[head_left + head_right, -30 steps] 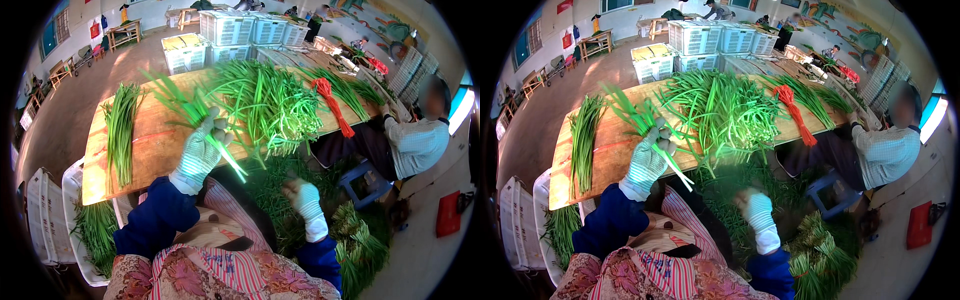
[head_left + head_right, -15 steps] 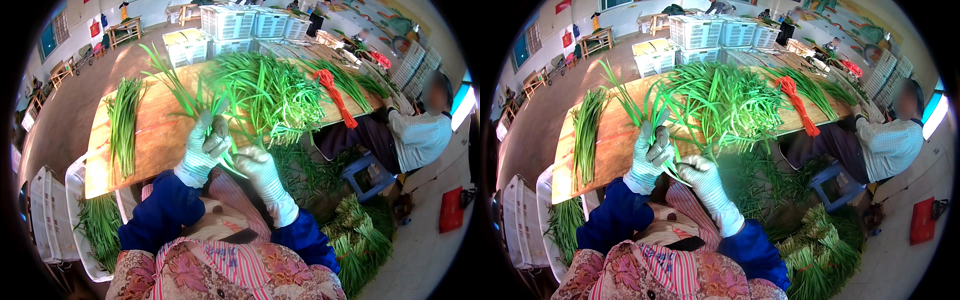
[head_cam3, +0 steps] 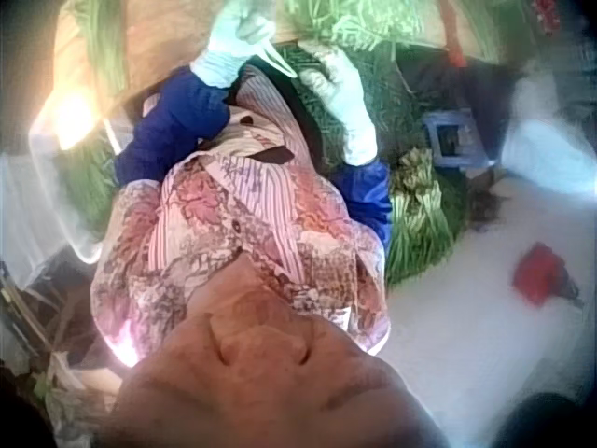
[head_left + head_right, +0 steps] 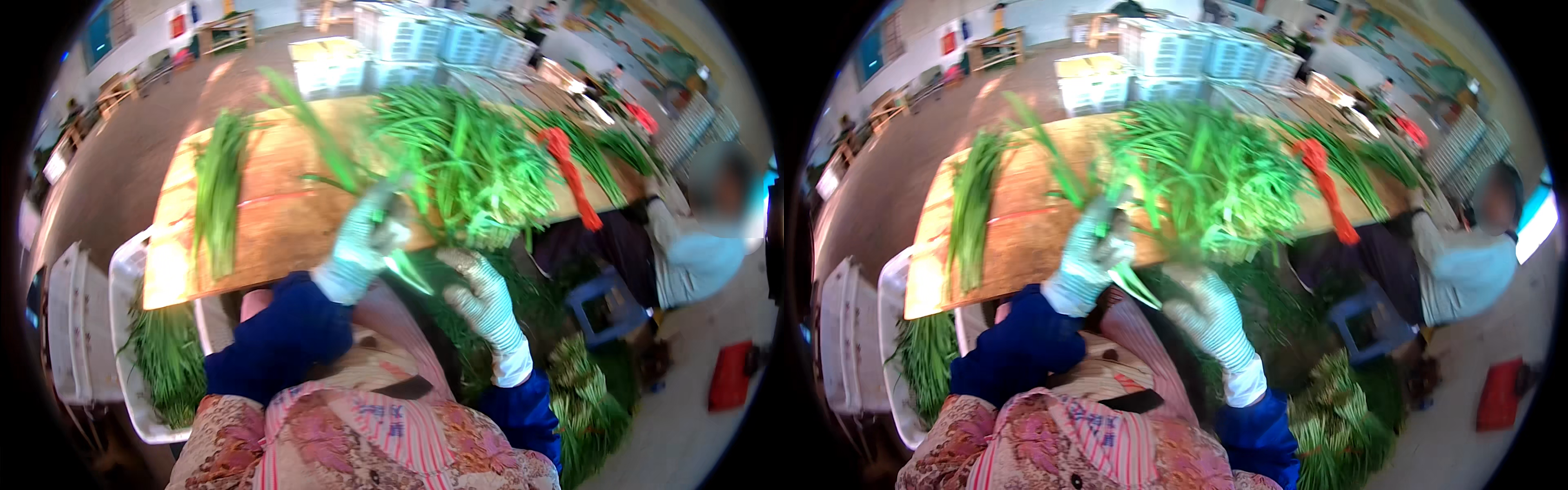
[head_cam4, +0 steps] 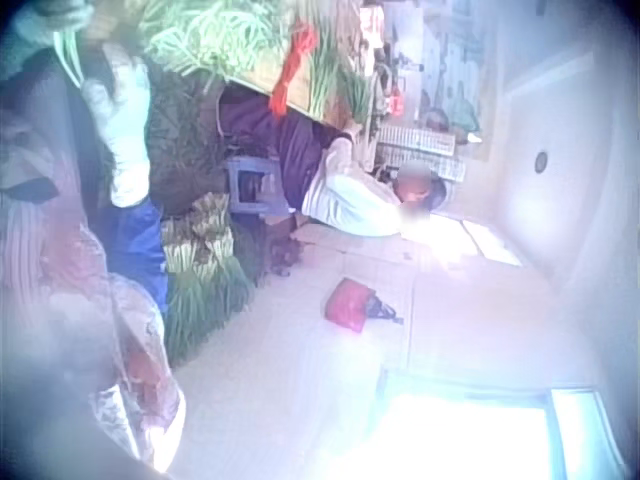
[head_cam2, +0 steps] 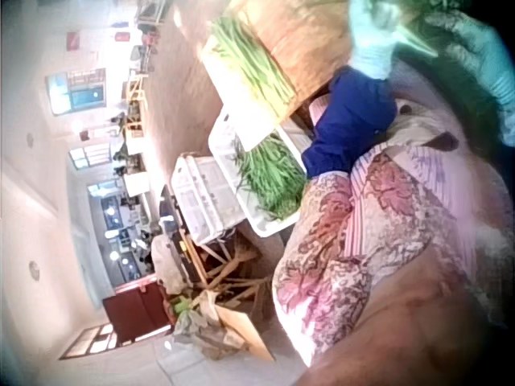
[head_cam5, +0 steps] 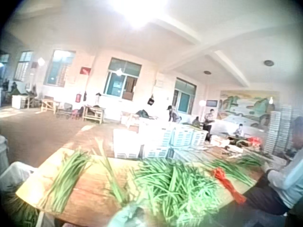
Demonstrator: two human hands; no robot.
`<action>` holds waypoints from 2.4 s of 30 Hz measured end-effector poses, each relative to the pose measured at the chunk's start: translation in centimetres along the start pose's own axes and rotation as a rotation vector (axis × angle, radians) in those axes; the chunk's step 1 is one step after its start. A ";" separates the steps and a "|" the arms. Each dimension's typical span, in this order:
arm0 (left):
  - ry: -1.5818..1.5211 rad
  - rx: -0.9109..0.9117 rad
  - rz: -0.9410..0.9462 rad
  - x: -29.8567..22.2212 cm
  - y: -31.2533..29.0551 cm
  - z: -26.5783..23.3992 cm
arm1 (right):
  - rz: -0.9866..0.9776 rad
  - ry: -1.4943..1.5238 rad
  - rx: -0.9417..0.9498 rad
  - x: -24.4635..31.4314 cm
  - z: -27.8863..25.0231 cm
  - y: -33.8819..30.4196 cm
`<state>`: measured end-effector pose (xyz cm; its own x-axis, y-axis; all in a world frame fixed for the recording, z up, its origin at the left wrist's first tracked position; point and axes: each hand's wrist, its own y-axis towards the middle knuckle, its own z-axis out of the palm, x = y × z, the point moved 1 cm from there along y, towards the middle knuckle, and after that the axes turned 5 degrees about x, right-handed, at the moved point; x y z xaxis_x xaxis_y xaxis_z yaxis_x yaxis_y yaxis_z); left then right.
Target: The person gathers handfuls of green vegetable stalks, aligns them, and ties them into bundles using red plastic strips.
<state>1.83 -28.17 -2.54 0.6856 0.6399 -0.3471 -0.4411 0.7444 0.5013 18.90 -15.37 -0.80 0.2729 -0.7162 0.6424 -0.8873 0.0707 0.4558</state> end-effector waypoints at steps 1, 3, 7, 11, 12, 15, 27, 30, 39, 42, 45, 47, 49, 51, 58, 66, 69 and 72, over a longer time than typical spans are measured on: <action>0.185 0.038 0.022 0.8 -0.1 0.1 | -0.153 -0.056 -0.028 0.7 1.0 1.4; 0.132 -0.164 -0.058 0.9 0.4 1.9 | -0.115 -0.217 0.042 0.3 3.1 1.6; 0.219 -0.554 -0.015 -2.7 1.2 5.0 | -0.006 -0.018 0.051 1.1 5.6 3.2; 0.535 -0.446 0.012 -9.4 1.1 6.4 | 0.266 0.576 0.267 4.1 6.8 6.5; 0.619 -0.482 0.027 -10.7 1.1 7.5 | 0.195 0.620 0.292 4.7 7.0 7.7; 0.781 -0.586 0.059 -13.0 1.3 9.6 | 0.245 0.741 0.389 7.5 7.7 11.3; 0.819 -0.700 0.244 -17.5 0.2 8.9 | 0.145 0.480 0.571 11.0 10.7 16.8; 0.812 -0.685 0.295 -18.5 -0.5 8.4 | 0.235 0.525 0.716 11.3 11.3 17.1; 0.905 -0.588 0.388 -22.1 0.6 10.3 | 0.230 0.715 0.553 13.8 12.7 20.2; 1.046 -0.435 0.398 -25.4 2.5 11.1 | 0.165 0.749 0.536 15.6 12.8 21.3; 1.174 -0.620 0.160 -29.5 3.0 8.7 | 0.190 0.761 0.478 15.5 15.4 21.5; 1.509 -0.720 -0.005 -31.9 1.2 3.9 | 0.248 0.751 0.539 14.3 17.8 21.4; 1.636 -0.813 -0.209 -33.4 -1.3 -1.5 | 0.303 0.807 0.577 12.8 20.3 20.5; 1.871 -0.807 -0.059 -31.8 -4.1 -1.4 | 0.368 0.660 0.596 11.3 21.9 20.0; 1.755 -0.239 -0.073 -25.4 -8.2 -1.1 | 0.449 0.747 0.607 10.9 23.8 19.1; 2.407 0.116 -0.218 -23.4 -8.7 -2.2 | 0.346 0.620 0.646 9.0 8.3 15.5; 2.428 0.146 -0.251 -23.7 -8.7 -2.3 | 0.411 0.717 0.335 5.8 -1.1 14.0; 2.425 0.133 -0.312 -23.7 -8.3 -1.9 | 0.179 0.565 -0.017 4.1 -9.1 11.6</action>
<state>-11.84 -49.20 0.02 -0.9036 -0.3555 -0.2389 -0.4139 0.8682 0.2736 13.08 -11.11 12.75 0.2800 -0.2115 0.9364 -0.9328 0.1709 0.3175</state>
